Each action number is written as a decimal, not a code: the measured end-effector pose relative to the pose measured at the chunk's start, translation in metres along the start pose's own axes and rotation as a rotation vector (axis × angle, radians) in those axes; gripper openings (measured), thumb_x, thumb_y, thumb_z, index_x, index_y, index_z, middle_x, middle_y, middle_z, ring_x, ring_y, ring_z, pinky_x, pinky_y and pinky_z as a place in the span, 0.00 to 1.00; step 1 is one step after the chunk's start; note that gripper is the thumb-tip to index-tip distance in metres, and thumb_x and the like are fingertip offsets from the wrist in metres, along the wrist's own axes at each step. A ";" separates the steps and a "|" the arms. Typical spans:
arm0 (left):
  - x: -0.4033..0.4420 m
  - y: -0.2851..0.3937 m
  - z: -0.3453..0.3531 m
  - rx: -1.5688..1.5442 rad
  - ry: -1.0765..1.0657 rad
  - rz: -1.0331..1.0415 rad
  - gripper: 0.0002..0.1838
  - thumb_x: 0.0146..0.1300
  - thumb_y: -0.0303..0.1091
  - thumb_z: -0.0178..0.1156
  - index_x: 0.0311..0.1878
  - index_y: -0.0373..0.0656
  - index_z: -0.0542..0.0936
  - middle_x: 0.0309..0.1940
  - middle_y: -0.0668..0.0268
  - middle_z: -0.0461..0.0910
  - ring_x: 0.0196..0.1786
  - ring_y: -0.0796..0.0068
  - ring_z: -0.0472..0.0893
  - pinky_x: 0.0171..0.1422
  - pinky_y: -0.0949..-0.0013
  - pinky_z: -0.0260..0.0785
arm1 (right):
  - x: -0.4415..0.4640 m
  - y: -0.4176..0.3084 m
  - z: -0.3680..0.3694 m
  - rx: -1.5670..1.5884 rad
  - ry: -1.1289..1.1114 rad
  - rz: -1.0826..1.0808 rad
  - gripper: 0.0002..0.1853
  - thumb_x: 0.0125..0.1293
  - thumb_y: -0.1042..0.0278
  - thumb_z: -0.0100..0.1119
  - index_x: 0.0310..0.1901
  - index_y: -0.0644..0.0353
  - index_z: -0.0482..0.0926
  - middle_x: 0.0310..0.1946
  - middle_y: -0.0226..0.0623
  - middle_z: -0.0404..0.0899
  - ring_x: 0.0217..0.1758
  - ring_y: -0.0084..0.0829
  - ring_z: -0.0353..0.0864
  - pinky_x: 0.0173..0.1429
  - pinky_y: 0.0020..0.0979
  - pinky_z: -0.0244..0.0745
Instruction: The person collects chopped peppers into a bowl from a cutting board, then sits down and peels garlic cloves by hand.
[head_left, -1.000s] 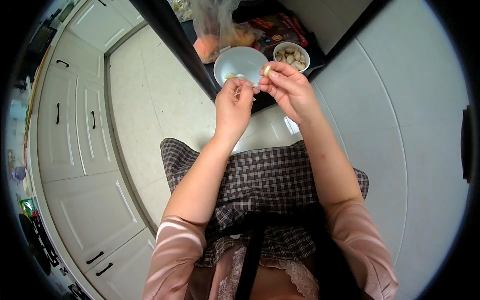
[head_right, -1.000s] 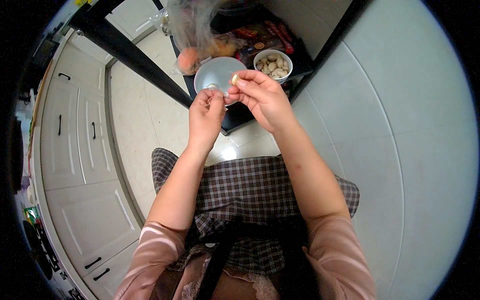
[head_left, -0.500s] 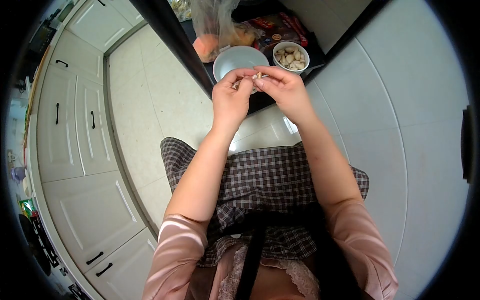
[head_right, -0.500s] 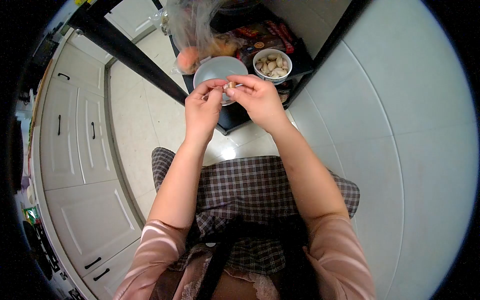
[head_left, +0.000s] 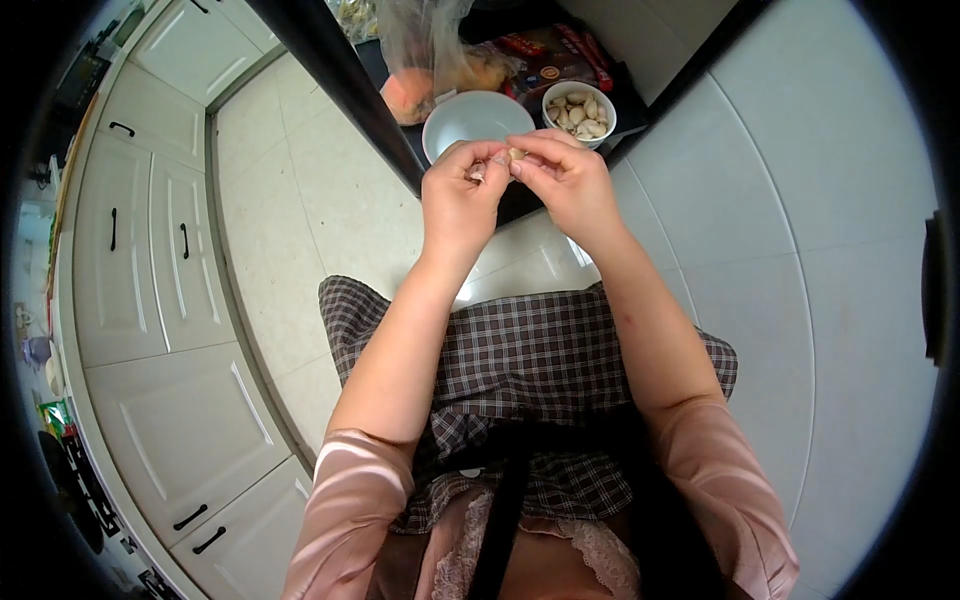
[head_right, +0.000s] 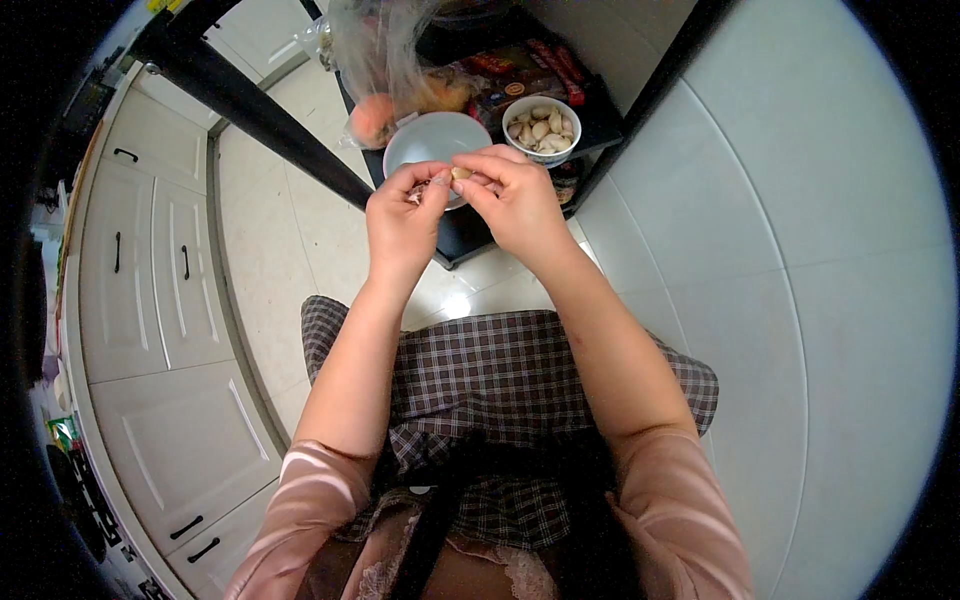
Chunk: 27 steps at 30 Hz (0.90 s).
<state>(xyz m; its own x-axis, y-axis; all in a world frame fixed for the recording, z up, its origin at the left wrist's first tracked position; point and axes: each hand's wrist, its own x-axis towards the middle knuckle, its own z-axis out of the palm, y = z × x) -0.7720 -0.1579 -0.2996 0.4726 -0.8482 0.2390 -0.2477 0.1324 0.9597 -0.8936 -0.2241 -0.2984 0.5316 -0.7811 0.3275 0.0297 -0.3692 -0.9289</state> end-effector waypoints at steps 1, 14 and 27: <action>0.000 -0.004 0.001 0.004 0.007 0.022 0.08 0.60 0.29 0.57 0.37 0.33 0.78 0.29 0.68 0.78 0.32 0.85 0.73 0.37 0.81 0.66 | 0.000 0.000 0.000 -0.009 -0.004 -0.009 0.12 0.58 0.76 0.58 0.44 0.71 0.77 0.39 0.37 0.76 0.39 0.25 0.78 0.43 0.22 0.75; 0.017 -0.008 0.006 0.186 0.124 0.137 0.07 0.62 0.29 0.52 0.36 0.33 0.73 0.30 0.52 0.77 0.33 0.61 0.77 0.39 0.67 0.69 | 0.003 -0.001 -0.006 0.483 0.053 0.364 0.15 0.66 0.71 0.48 0.51 0.70 0.71 0.45 0.43 0.77 0.40 0.28 0.80 0.44 0.24 0.77; 0.039 -0.013 0.002 0.249 -0.005 -0.020 0.10 0.57 0.29 0.56 0.40 0.34 0.75 0.32 0.58 0.77 0.35 0.70 0.75 0.41 0.70 0.68 | -0.002 -0.006 -0.011 0.462 0.184 0.361 0.13 0.65 0.71 0.50 0.47 0.71 0.72 0.41 0.42 0.77 0.38 0.29 0.79 0.43 0.26 0.76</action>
<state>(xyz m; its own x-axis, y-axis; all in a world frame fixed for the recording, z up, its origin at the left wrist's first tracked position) -0.7517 -0.1940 -0.3030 0.4756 -0.8520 0.2190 -0.4393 -0.0143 0.8982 -0.9042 -0.2264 -0.2912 0.4229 -0.9055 -0.0351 0.2610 0.1588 -0.9522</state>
